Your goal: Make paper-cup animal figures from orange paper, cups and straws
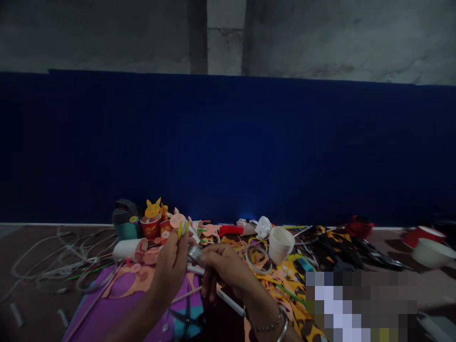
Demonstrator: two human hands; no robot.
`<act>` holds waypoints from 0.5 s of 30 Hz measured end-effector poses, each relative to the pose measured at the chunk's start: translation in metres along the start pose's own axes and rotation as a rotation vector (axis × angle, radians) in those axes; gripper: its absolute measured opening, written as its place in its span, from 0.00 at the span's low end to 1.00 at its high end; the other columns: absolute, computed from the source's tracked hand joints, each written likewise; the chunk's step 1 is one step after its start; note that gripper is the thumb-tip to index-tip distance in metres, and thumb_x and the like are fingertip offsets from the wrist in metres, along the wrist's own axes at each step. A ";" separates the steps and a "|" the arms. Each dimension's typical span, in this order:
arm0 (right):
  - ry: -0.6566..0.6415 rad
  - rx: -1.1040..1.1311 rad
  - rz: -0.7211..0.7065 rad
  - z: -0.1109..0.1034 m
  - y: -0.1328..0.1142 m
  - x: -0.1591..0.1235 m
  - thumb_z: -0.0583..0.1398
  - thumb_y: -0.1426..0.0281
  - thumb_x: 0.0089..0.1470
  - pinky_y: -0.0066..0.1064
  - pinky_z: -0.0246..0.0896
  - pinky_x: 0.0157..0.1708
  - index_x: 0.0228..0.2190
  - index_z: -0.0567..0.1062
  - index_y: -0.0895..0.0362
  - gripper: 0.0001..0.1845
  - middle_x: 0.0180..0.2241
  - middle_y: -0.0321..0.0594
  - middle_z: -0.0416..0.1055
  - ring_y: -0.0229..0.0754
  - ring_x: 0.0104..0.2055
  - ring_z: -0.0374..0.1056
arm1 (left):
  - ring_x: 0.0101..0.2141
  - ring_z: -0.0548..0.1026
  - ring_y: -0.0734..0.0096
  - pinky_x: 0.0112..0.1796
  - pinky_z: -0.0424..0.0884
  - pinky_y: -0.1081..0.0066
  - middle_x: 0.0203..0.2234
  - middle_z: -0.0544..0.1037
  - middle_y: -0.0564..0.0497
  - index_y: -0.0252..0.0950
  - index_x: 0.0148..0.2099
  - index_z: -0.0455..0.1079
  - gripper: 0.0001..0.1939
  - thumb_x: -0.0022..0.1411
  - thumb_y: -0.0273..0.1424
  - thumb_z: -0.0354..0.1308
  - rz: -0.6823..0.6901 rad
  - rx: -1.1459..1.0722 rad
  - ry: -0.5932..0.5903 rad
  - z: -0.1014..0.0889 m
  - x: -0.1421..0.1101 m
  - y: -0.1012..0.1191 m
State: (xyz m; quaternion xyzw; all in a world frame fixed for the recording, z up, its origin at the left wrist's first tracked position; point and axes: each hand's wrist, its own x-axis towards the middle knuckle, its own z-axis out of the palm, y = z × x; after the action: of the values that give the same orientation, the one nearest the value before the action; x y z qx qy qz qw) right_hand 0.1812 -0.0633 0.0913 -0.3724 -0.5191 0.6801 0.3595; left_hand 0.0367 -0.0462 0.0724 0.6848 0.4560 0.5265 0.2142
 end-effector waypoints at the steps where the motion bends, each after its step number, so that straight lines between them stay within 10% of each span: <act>1: -0.022 0.008 0.008 0.000 -0.001 -0.001 0.56 0.63 0.44 0.18 0.38 0.09 0.24 0.68 0.59 0.11 0.12 0.36 0.71 0.30 0.08 0.58 | 0.25 0.73 0.71 0.27 0.65 0.73 0.26 0.75 0.52 0.37 0.37 0.61 0.10 0.66 0.34 0.41 -0.012 -0.025 0.009 0.000 0.001 0.001; 15: 0.070 -0.115 -0.082 -0.002 0.023 0.008 0.54 0.64 0.49 0.22 0.58 0.14 0.22 0.69 0.59 0.12 0.15 0.32 0.67 0.34 0.15 0.66 | 0.19 0.73 0.69 0.21 0.62 0.72 0.18 0.73 0.54 0.36 0.42 0.61 0.09 0.66 0.29 0.40 0.497 0.494 0.037 0.000 -0.012 -0.001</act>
State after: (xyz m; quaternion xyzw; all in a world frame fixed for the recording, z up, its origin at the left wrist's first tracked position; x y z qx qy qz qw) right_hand 0.1767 -0.0605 0.0678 -0.3945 -0.5592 0.6204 0.3831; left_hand 0.0361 -0.0563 0.0655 0.7964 0.3927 0.4486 -0.1012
